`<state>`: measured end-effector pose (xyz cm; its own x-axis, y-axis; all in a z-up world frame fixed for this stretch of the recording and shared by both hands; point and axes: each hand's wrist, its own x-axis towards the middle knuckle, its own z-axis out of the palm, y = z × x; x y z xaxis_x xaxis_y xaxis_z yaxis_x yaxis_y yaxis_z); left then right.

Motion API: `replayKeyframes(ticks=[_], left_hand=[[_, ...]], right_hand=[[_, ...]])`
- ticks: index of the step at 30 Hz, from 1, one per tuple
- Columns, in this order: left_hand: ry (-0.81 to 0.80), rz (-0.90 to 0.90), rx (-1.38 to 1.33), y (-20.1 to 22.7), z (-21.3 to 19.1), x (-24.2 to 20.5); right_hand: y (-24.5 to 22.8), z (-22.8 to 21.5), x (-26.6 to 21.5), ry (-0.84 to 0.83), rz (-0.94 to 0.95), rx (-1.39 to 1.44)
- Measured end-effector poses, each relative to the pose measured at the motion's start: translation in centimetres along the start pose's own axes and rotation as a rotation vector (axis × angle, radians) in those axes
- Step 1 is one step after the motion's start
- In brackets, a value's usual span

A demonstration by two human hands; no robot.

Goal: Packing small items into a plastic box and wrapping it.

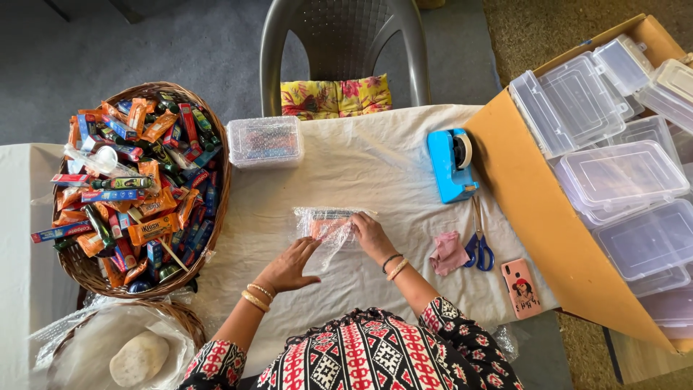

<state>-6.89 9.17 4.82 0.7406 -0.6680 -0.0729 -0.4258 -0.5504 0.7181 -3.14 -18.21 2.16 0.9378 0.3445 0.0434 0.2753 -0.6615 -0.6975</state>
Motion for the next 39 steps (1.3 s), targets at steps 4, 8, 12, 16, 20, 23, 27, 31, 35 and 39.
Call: replayKeyframes(ticks=[4, 8, 12, 16, 20, 23, 27, 31, 35, 39], left_hand=[[0.164, -0.021, -0.030, -2.6, 4.2, -0.3], [0.547, -0.326, -0.343, -6.6, 9.2, 0.8], [0.771, -0.573, -0.644, -5.7, 8.3, 2.8], [0.754, -0.734, -0.601, -4.8, 6.2, 4.1], [0.783, -0.727, -0.284, -5.6, 6.9, 4.1], [0.808, -0.539, 0.006, -4.1, 5.6, 3.9], [0.523, -0.080, 0.326, -3.3, 6.9, 4.6], [0.299, 0.029, 0.309, -0.6, 6.0, 6.3], [0.285, 0.016, 0.185, -0.7, 5.4, 6.9], [0.225, -0.039, 0.183, -0.7, 4.6, 7.6]], right_hand=[[0.6, 1.0, 0.4, 0.042, 0.028, -0.010], [0.5, 1.2, 0.7, 0.101, 0.042, -0.030], [0.6, 1.4, 1.0, 0.141, 0.040, -0.027], [0.9, 1.8, 1.6, 0.144, 0.053, -0.065], [0.7, 1.6, 2.4, 0.113, 0.122, -0.069], [0.6, 1.6, 2.7, 0.104, 0.142, -0.082], [0.7, 1.6, 3.0, 0.108, 0.132, -0.117], [0.7, 1.6, 3.3, 0.107, 0.136, -0.121], [1.0, 1.1, 3.6, 0.108, 0.184, -0.127], [1.1, 0.0, 3.8, 0.172, 0.166, -0.135]])
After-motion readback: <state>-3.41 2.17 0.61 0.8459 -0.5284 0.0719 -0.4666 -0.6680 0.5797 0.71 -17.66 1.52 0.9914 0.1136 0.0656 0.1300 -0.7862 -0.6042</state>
